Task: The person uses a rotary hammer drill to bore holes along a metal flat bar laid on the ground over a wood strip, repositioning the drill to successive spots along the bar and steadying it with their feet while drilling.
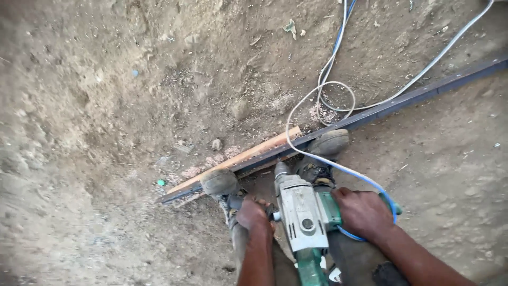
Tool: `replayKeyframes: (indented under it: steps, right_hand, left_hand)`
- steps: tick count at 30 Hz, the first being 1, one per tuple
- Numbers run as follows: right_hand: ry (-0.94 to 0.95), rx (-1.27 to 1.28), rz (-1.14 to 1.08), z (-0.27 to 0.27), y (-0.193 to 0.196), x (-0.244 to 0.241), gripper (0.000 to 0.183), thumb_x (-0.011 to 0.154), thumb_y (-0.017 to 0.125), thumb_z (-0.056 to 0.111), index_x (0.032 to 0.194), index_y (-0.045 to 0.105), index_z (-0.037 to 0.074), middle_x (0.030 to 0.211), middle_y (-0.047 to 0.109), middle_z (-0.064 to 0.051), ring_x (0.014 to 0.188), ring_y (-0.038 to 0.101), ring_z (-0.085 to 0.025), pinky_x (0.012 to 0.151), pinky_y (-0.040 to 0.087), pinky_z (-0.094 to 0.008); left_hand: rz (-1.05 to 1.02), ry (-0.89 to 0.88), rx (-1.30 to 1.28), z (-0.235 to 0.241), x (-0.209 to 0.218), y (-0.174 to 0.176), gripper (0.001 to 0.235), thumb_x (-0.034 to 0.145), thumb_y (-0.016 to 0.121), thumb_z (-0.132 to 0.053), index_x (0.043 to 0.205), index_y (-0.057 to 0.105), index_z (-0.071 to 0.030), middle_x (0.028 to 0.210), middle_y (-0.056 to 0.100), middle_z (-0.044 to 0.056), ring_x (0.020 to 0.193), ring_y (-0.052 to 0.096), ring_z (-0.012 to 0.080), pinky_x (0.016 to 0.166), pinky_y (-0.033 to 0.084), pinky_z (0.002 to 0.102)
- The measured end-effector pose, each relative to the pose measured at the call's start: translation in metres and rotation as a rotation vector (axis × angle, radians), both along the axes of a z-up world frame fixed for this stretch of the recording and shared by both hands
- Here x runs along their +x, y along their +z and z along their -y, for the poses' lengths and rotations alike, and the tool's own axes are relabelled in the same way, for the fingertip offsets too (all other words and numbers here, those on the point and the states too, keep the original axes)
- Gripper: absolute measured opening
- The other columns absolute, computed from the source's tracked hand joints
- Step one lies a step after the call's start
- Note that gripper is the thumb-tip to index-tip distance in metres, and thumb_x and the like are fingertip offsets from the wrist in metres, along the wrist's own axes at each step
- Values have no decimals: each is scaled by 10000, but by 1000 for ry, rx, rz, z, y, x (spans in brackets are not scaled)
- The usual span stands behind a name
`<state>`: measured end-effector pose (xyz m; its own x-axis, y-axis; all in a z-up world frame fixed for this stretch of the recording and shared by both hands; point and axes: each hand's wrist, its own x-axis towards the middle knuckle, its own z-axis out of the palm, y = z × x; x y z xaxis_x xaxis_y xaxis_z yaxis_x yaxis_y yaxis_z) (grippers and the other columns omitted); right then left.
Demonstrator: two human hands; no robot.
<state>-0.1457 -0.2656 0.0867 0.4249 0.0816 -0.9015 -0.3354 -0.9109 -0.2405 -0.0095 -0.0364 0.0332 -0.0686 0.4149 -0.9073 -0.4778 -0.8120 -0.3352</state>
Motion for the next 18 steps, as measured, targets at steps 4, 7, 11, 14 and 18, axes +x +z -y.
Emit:
replayKeyframes:
  steps: [4,7,11,14,18]
  right_hand:
    - [-32,19,-127,4,6,14,245,855,537,303,1086,580,230,1083,674,-44,851,739,-395,685,595,-584]
    - [-24,8,-126,5,11,17,257,864,526,258,1113,582,227,1093,694,-36,851,748,-385,651,598,-572]
    - [-33,-2,-159,-1,11,27,283,867,515,244,1146,555,222,1134,666,-45,834,743,-421,657,592,-599]
    - [-18,-11,-166,8,12,29,298,854,519,224,1148,568,226,1117,678,-36,835,745,-392,658,601,-572]
    - [-25,-22,-71,1,6,27,242,834,527,249,1062,599,217,1040,698,-49,783,742,-420,608,579,-608]
  left_hand:
    - [694,1104,390,14,6,5,395,1128,306,-263,1071,606,-12,853,708,163,713,731,242,538,601,230]
    - [1167,1712,514,22,12,12,156,1017,555,-58,1034,685,27,789,709,131,589,621,176,436,445,248]
    - [379,515,131,-11,0,-14,208,1074,490,-71,1192,661,-79,917,753,77,724,742,150,575,587,186]
    - [240,346,111,-8,-8,-22,219,1064,476,-23,1238,605,-55,935,731,87,758,747,150,602,608,171]
    - [177,147,68,-21,-11,-35,192,1031,547,-2,1183,647,-65,953,756,60,798,756,136,657,623,191]
